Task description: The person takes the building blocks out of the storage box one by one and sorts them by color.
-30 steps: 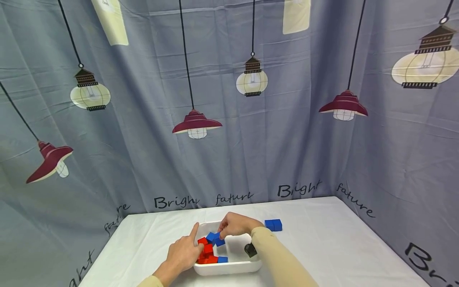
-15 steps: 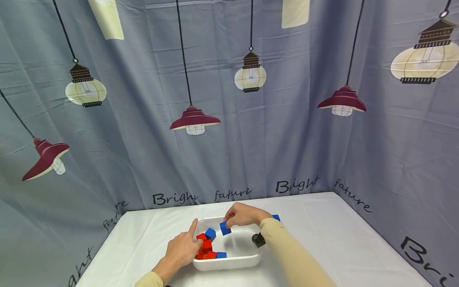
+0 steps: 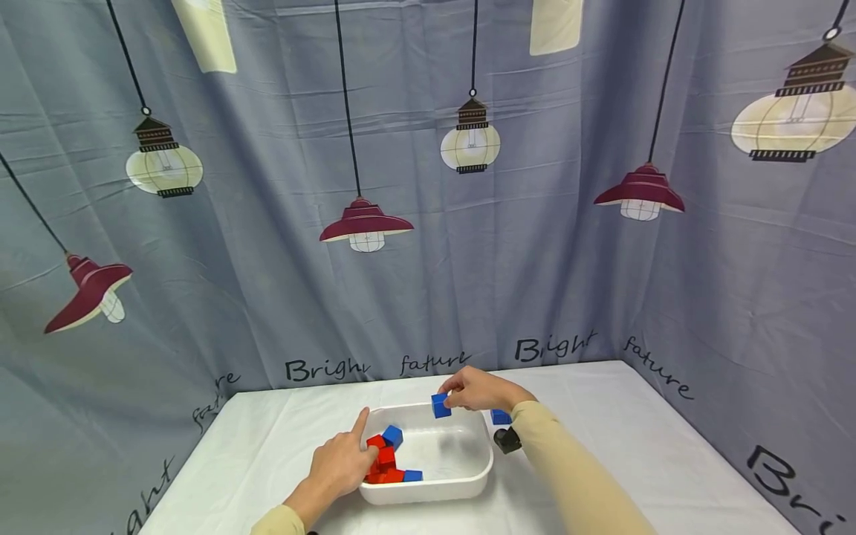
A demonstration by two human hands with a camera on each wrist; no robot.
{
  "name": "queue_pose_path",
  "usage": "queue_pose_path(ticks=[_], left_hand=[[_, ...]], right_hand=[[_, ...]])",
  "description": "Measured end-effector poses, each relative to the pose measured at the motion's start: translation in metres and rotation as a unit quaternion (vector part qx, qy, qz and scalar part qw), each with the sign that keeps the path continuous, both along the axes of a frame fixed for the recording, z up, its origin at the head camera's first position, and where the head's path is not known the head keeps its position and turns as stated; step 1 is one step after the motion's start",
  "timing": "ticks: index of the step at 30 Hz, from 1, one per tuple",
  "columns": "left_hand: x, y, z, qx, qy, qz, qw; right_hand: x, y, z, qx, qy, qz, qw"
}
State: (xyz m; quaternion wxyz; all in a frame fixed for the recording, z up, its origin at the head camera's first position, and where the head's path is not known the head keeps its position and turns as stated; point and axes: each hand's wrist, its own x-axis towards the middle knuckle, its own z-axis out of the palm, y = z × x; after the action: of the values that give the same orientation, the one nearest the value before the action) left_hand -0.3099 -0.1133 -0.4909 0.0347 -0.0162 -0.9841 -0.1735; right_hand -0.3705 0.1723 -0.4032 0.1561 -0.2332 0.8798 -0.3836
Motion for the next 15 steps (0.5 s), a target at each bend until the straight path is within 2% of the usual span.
queue_pose_path(ticks=[9,15], left_hand=[[-0.001,0.001,0.004,-0.002,0.007,-0.005,1.0000],[0.001,0.001,0.003,-0.007,-0.007,0.000,1.0000]], right_hand=[[-0.003,0.026,0.003,0.000,0.003,-0.036,0.999],[-0.003,0.039,-0.002,-0.003,0.000,-0.067,0.998]])
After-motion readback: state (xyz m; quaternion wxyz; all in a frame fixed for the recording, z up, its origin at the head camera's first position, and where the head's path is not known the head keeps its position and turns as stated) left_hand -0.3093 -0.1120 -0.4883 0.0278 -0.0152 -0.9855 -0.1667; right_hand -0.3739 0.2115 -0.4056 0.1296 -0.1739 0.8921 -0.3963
